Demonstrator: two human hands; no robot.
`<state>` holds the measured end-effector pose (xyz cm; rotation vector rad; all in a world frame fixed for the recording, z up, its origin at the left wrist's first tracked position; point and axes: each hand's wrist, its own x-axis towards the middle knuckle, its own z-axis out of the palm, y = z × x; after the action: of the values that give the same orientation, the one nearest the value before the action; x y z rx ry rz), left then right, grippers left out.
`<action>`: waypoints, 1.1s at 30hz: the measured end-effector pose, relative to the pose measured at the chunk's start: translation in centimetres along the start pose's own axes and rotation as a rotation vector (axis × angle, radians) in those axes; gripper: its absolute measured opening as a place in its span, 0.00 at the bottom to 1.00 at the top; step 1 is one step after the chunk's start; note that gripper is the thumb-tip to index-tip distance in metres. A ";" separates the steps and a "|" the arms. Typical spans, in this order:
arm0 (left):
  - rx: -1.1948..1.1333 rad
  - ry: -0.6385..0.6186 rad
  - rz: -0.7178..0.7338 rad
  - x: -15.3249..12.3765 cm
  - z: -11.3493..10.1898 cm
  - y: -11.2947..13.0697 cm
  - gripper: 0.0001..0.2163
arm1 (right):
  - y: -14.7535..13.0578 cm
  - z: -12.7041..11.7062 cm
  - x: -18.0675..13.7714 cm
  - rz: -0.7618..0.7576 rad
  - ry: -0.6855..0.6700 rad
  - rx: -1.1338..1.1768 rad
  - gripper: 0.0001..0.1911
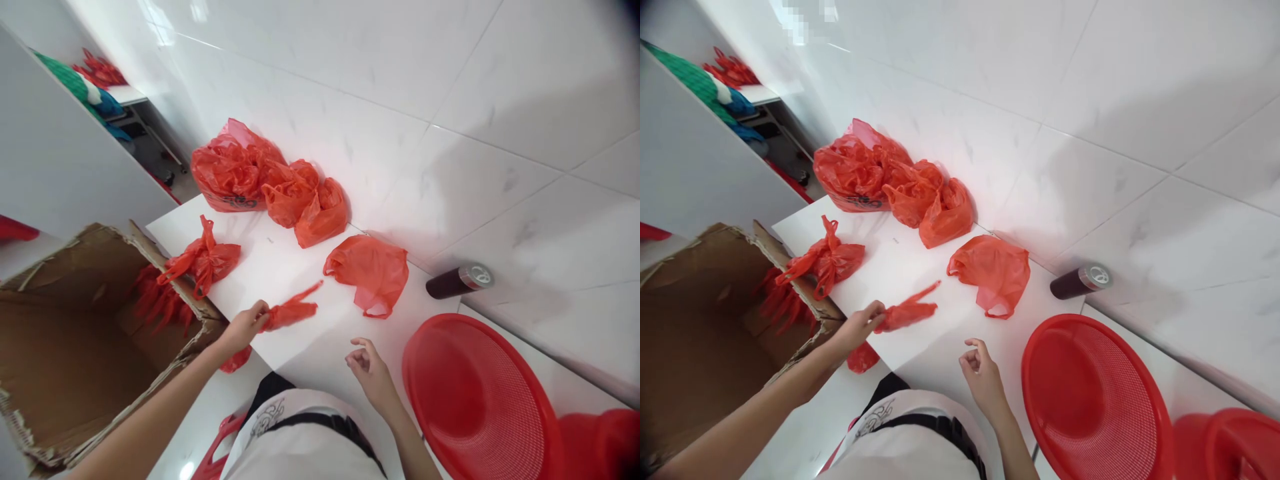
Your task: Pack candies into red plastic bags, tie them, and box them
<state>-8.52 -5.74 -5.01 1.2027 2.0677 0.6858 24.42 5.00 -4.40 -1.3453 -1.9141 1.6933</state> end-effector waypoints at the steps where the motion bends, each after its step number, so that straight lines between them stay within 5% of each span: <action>1: 0.028 0.060 -0.039 0.6 -1.3 -0.6 0.07 | 0.1 0.1 0.1 0.002 -0.013 -0.001 0.14; 5: 0.149 0.320 -0.120 2.7 -5.1 -1.5 0.11 | 0.4 -0.1 1.0 0.015 -0.026 -0.044 0.11; 8: 0.162 0.433 -0.008 4.3 -4.7 0.0 0.14 | 0.5 -1.3 3.1 -0.071 0.085 -0.137 0.12; 12: -0.026 0.227 0.113 6.2 0.2 3.3 0.13 | -0.3 -5.0 8.8 -0.271 0.471 -0.371 0.21; 16: -0.120 0.063 0.085 8.6 6.2 5.5 0.15 | -2.7 -10.3 16.5 -0.304 0.760 -0.533 0.35; 19: -0.187 0.031 0.008 11.4 8.8 6.4 0.19 | -3.9 -13.2 21.1 -0.195 0.685 -0.484 0.34; 22: -0.248 0.066 -0.072 14.9 9.1 6.8 0.21 | -3.8 -13.1 22.4 -0.139 0.466 -0.409 0.17; 25: -0.312 0.111 -0.109 18.1 7.4 6.8 0.23 | -3.4 -10.7 20.0 -0.201 0.334 -0.396 0.10; 28: -0.383 0.094 -0.102 20.2 5.2 7.2 0.27 | -3.8 -8.6 15.7 -0.368 0.220 -0.329 0.13; 33: -0.513 -0.122 -0.037 20.3 5.4 10.3 0.28 | -4.8 -9.2 11.5 -0.448 0.219 -0.166 0.16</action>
<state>-6.41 17.54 -6.76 0.8835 1.6670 1.0210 22.43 20.17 -1.77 -1.0005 -2.0638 1.1491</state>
